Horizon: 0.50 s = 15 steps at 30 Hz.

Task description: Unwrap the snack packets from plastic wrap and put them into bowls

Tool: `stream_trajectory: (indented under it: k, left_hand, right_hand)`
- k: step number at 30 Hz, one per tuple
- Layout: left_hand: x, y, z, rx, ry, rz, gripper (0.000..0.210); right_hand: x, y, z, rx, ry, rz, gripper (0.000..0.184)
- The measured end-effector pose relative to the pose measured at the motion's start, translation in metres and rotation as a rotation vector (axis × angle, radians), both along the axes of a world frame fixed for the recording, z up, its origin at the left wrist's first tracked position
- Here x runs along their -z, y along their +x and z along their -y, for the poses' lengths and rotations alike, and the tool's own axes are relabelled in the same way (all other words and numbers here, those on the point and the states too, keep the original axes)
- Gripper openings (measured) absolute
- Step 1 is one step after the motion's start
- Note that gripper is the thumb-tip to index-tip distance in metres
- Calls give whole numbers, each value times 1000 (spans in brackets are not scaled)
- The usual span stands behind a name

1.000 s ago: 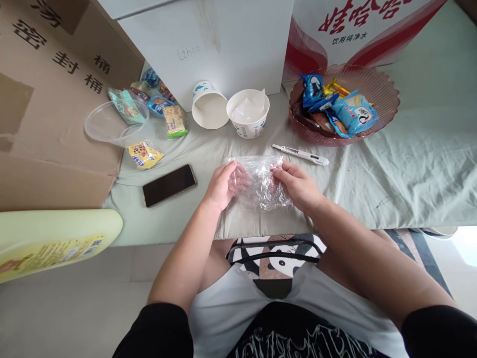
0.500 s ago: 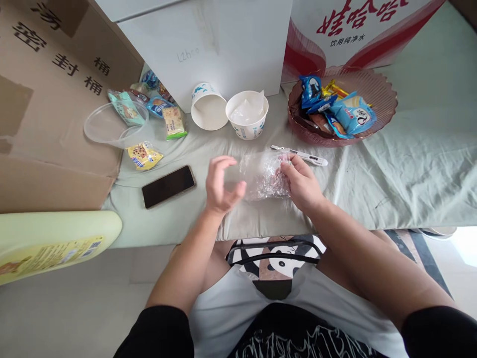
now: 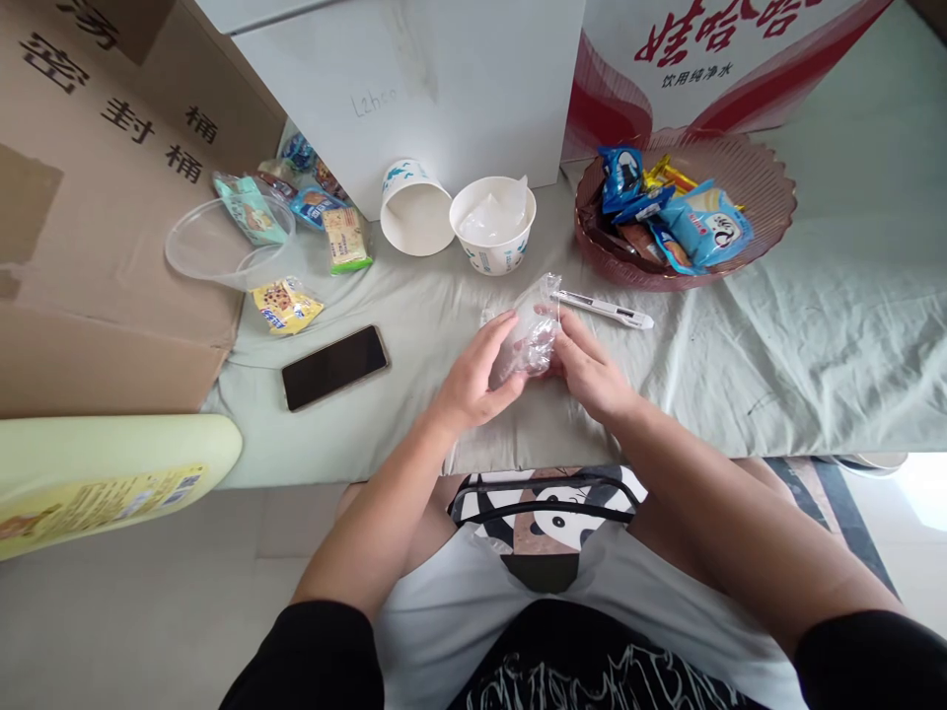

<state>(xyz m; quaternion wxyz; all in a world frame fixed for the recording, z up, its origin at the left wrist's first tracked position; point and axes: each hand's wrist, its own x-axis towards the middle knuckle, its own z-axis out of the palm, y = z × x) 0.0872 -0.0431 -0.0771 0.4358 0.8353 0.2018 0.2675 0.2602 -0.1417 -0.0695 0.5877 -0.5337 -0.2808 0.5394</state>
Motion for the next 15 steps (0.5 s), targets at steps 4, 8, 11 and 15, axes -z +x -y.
stream_trajectory:
  k: [4,8,11,15]
  left_hand:
    - [-8,0,2,-67,-214,79,58]
    - [-9,1,0,-81,-382,126,62]
    - [-7,2,-1,-98,-486,124,66]
    - [-5,3,1,-122,-524,114,70]
  right_hand:
    - [0,-1,-1,2,-4,24,61]
    - [-1,-1,-2,-19,7,44,57]
    - [-3,-1,-2,-23,8,54,55]
    - [-8,-1,-2,-18,-5,71,54]
